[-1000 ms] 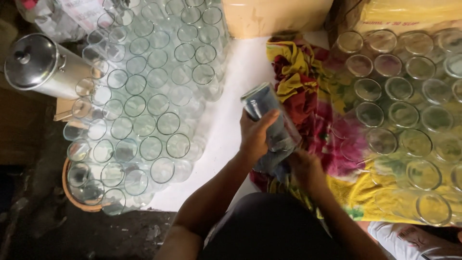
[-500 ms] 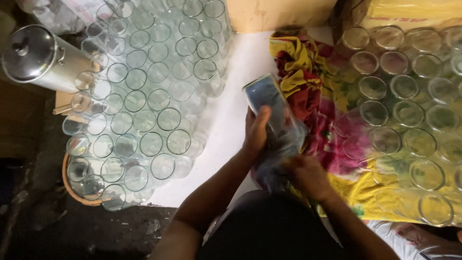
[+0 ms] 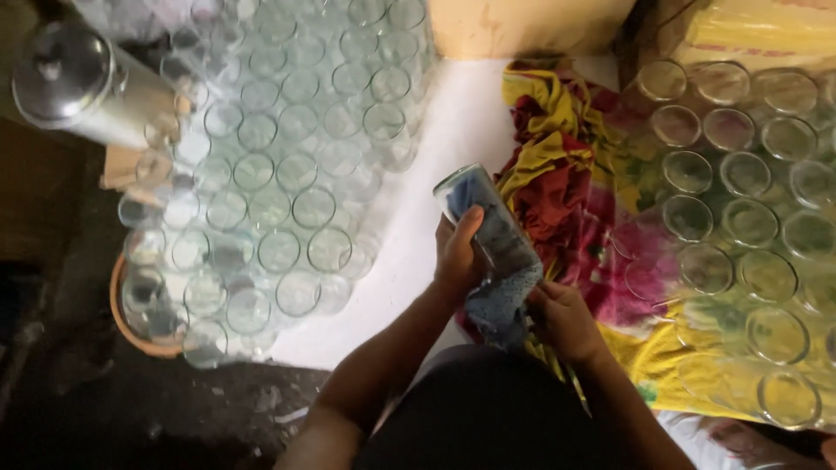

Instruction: The person wipes and polishes glass cups one by one with a cloth, placing each finished glass onto a table surface next to others.

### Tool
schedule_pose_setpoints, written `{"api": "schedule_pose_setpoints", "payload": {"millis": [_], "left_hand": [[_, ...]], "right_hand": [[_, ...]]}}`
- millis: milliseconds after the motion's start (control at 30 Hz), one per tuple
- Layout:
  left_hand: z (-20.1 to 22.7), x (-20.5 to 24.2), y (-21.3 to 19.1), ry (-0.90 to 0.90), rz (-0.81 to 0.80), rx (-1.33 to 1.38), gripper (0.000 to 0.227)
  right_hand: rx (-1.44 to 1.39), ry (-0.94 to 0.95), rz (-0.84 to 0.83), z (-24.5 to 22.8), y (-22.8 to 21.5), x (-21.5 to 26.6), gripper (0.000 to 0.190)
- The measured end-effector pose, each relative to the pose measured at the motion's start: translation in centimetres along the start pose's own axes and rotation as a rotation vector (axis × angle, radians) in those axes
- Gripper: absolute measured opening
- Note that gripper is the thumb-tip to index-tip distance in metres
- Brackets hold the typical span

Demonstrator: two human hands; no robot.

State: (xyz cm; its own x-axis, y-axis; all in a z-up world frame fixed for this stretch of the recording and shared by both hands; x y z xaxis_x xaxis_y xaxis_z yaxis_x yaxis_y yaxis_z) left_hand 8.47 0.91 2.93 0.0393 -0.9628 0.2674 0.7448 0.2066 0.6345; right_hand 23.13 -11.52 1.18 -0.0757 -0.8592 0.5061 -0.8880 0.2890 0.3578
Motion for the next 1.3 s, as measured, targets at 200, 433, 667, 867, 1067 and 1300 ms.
{"api": "schedule_pose_setpoints", "payload": {"millis": [200, 433, 667, 867, 1067, 1300], "left_hand": [[0.0, -4.6, -6.1, -0.519, -0.041, 0.246, 0.042], [1.0, -8.9, -11.4, -0.521, 0.230, 0.380, 0.067], [1.4, -12.2, -12.6, -0.589, 0.385, 0.474, 0.098], [0.4, -15.6, -16.0, -0.653, 0.317, 0.515, 0.123], [-2.9, -18.6, -21.5, -0.759, -0.026, 0.641, 0.147], [1.8, -6.4, -12.7, -0.663, 0.032, 0.092, 0.106]], "right_hand": [[0.934, -0.168, -0.260, 2.0, -7.5, 1.7, 0.033], [0.892, 0.143, 0.252, 2.0, -10.1, 6.4, 0.032], [1.228, 0.039, 0.184, 1.8, -8.7, 7.5, 0.051], [1.865, -0.058, 0.018, 2.5, -16.8, 9.1, 0.068], [2.214, -0.150, -0.282, 2.1, -25.4, 12.0, 0.034], [2.266, -0.387, 0.433, 1.4, -15.7, 14.1, 0.025]]}}
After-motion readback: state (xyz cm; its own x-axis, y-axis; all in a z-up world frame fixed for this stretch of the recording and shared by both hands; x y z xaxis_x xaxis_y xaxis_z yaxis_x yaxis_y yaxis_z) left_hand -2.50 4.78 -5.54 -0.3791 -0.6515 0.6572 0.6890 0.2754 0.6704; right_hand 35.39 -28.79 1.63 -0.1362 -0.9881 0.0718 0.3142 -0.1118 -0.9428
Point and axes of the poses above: each hand's wrist, its own x-axis away from the middle knuckle, its own y-axis out of the palm, z = x × y, the point moved 1 cm from there along -x, towards the middle knuckle, and after that the axes turned 5 degrees about -x, right-handed, at the moved point
